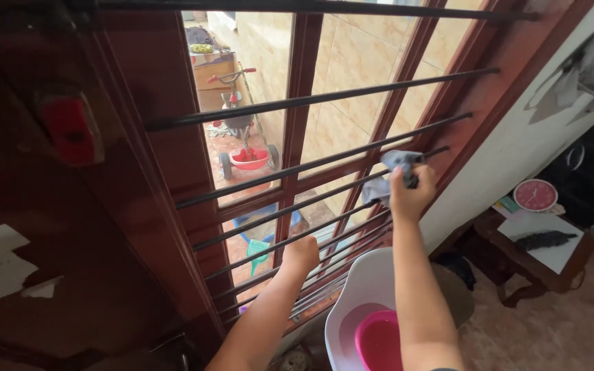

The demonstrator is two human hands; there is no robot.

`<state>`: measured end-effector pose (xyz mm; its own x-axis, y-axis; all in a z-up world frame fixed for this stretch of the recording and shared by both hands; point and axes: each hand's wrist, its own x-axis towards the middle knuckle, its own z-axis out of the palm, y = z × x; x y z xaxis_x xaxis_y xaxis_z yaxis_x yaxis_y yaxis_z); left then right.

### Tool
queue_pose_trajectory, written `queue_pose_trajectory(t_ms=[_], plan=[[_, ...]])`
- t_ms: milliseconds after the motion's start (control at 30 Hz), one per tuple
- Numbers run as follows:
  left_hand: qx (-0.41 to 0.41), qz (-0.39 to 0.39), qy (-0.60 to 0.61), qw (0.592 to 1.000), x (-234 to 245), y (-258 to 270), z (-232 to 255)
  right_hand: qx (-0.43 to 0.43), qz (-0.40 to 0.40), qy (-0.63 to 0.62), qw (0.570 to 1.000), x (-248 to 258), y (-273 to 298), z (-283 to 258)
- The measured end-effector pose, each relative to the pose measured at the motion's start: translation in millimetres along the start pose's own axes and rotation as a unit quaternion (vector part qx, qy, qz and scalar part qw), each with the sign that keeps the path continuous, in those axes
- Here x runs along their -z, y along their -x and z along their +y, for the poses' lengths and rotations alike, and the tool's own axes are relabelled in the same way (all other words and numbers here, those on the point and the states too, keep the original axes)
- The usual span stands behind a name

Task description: The person wipes the horizontal metal bars of a window grille using a grey cloth. They repeatedly dip the cloth into a pink basin of water and continue wiping the bars from top to bottom.

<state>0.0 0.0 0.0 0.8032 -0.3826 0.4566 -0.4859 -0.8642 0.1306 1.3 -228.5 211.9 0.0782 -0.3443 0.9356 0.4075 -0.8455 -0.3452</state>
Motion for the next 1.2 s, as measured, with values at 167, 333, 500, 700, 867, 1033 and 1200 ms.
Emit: queue_pose_trajectory(t_ms=[167, 333, 500, 700, 867, 1033, 1200], plan=[[0.011, -0.01, 0.025, 1.0, 29.8, -1.5, 1.2, -0.045, 0.005, -0.091, 0.995, 28.0, -0.6, -56.0], [0.014, -0.059, 0.031, 0.998, 49.6, -3.1, 6.4, -0.109, 0.107, -0.166, 0.974, 52.6, -40.9, -117.0], [0.015, -0.075, 0.031, 0.997, 32.9, -3.3, 4.5, -0.108, 0.147, -0.211, 0.96, 36.6, -68.3, -150.5], [0.005, -0.032, 0.037, 0.999, 38.4, -2.6, 7.5, 0.044, 0.068, -0.211, 0.974, -14.9, -38.6, -133.6], [0.018, -0.037, 0.019, 0.999, 101.2, -3.6, -7.8, 0.173, -0.054, -0.407, 0.895, -25.2, -37.9, -287.5], [0.038, -0.064, 0.016, 0.997, 143.6, 8.7, -2.8, 0.217, -0.232, -0.299, 0.9, -40.2, -16.7, -380.1], [0.068, -0.084, 0.032, 0.994, 164.4, 5.7, 6.5, 0.153, -0.266, -0.221, 0.926, -47.3, -14.2, -375.9]])
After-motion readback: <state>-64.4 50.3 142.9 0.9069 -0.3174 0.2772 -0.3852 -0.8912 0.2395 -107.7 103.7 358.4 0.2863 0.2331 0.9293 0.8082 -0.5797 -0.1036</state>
